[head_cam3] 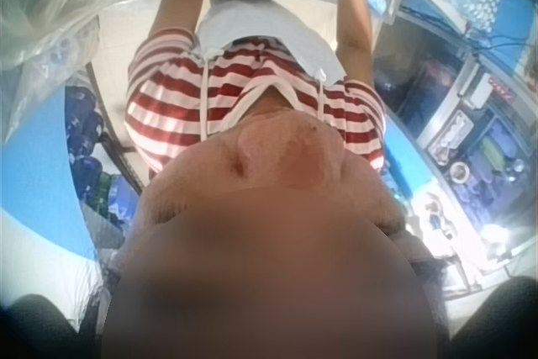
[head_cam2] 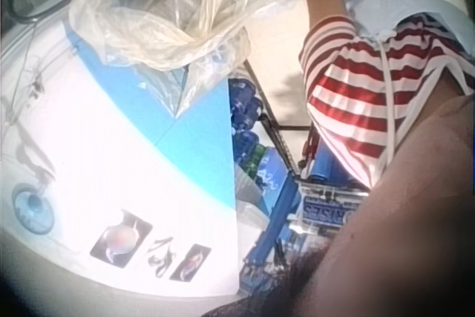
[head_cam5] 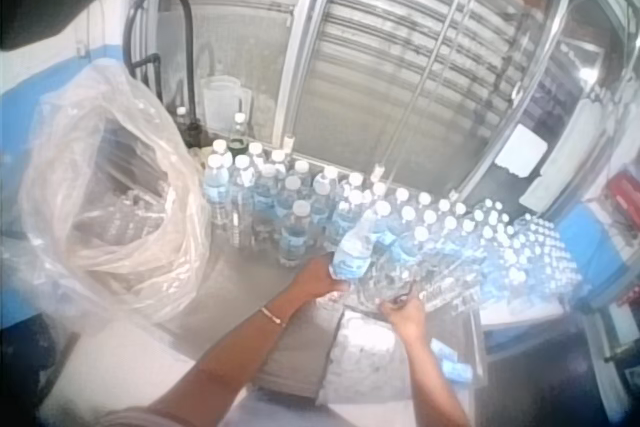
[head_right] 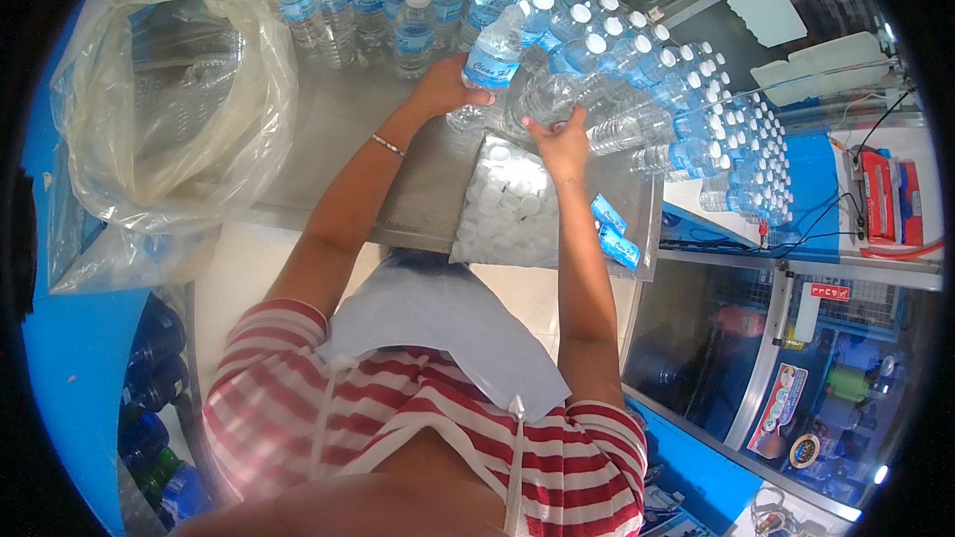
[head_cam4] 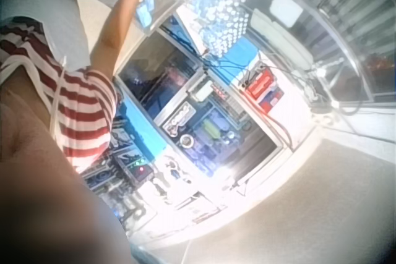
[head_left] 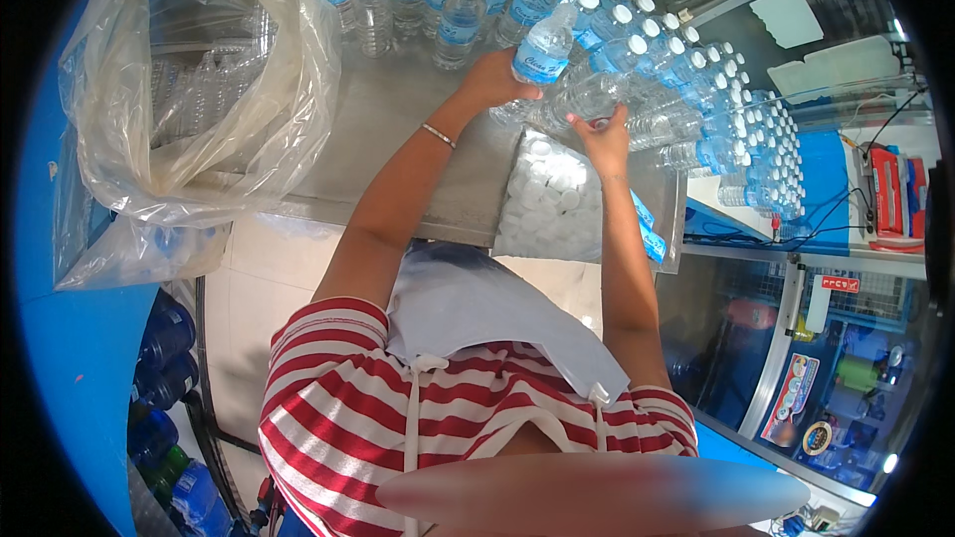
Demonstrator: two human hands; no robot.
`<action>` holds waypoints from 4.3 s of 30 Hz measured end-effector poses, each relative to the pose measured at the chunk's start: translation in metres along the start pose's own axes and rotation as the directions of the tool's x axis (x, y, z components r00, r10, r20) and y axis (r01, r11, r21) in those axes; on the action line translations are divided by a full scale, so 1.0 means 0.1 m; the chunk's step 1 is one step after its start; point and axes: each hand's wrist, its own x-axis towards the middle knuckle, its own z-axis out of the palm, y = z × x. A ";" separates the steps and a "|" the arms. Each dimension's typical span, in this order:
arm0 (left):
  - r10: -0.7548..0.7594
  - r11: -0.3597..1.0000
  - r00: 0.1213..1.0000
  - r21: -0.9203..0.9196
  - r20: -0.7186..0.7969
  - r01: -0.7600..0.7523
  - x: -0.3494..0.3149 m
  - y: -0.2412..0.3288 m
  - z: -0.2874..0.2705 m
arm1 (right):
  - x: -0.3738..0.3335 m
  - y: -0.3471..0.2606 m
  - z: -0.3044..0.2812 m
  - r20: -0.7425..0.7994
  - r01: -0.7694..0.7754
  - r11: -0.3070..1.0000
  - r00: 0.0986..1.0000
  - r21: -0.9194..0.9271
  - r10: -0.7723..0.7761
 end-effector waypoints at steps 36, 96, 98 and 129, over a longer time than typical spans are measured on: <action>0.099 0.995 0.966 0.017 -0.238 -0.098 -0.81 0.17 -0.05 | 0.07 -1.01 -0.20 -0.062 0.542 0.690 0.805 0.480 -0.590; 0.109 0.992 0.922 0.104 -0.370 -0.075 0.21 -0.16 0.40 | 0.05 -0.08 -0.40 0.330 0.022 0.969 0.938 0.247 -0.105; 0.046 0.992 0.952 0.126 -0.301 -0.008 0.17 -0.20 0.34 | 0.25 -0.13 -0.18 0.333 -0.131 0.860 0.942 0.494 -0.047; -0.026 0.982 0.997 0.183 -0.076 0.040 -0.03 0.03 0.05 | 0.74 -0.56 0.14 0.158 0.014 0.758 0.975 0.653 -0.154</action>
